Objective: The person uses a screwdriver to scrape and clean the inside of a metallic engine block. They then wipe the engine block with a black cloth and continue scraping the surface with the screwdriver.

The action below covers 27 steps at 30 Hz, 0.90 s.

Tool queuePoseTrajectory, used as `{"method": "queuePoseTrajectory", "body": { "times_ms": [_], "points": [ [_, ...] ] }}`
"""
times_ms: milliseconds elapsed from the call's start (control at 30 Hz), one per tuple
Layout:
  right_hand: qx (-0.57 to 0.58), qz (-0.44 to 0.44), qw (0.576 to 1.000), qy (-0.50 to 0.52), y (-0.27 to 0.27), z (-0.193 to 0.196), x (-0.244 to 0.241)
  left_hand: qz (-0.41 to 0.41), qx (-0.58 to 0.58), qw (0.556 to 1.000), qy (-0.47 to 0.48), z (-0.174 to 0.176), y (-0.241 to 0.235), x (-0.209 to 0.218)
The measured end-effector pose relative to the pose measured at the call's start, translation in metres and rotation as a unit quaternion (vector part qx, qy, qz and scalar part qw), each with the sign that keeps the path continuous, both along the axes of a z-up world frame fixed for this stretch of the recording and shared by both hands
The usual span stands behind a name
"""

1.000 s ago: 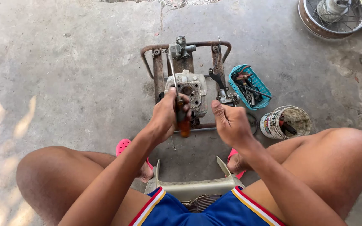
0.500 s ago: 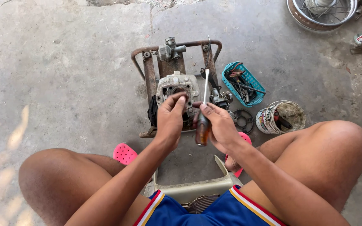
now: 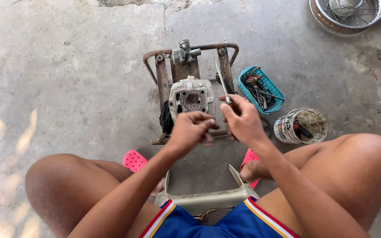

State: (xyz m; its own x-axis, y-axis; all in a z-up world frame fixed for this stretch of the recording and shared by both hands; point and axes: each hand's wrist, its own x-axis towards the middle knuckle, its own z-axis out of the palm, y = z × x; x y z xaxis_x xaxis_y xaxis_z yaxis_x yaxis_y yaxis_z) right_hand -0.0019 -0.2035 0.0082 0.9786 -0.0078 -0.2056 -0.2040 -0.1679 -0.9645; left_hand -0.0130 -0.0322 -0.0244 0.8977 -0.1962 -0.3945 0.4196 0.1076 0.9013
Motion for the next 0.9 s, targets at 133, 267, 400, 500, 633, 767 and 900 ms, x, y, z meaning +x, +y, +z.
{"method": "queuePoseTrajectory", "body": {
  "times_ms": [133,267,400,500,633,767,900],
  "points": [
    [-0.121,0.058,0.990,0.051,-0.019,0.013,-0.018,0.050,0.216,0.965,-0.139,0.002,0.049,0.034],
    [-0.239,0.180,0.952,-0.070,-0.015,0.033,-0.048,-0.020,0.466,0.845,-0.262,-0.022,0.088,0.050],
    [-0.397,0.209,0.893,-0.041,-0.010,0.007,-0.070,-0.218,0.491,0.831,-0.147,0.042,0.077,0.023],
    [-0.428,0.203,0.881,-0.021,-0.007,-0.002,-0.078,-0.254,0.486,0.822,-0.149,0.014,0.078,0.014],
    [-0.441,0.185,0.877,-0.054,-0.009,-0.006,-0.083,-0.252,0.524,0.793,-0.184,-0.010,0.078,0.016],
    [-0.456,0.183,0.870,-0.031,-0.011,-0.009,-0.077,-0.254,0.544,0.780,-0.174,-0.024,0.077,0.015],
    [-0.485,0.205,0.850,0.006,-0.010,-0.003,-0.073,-0.250,0.485,0.827,-0.137,-0.040,0.077,0.019]
  ]
}}
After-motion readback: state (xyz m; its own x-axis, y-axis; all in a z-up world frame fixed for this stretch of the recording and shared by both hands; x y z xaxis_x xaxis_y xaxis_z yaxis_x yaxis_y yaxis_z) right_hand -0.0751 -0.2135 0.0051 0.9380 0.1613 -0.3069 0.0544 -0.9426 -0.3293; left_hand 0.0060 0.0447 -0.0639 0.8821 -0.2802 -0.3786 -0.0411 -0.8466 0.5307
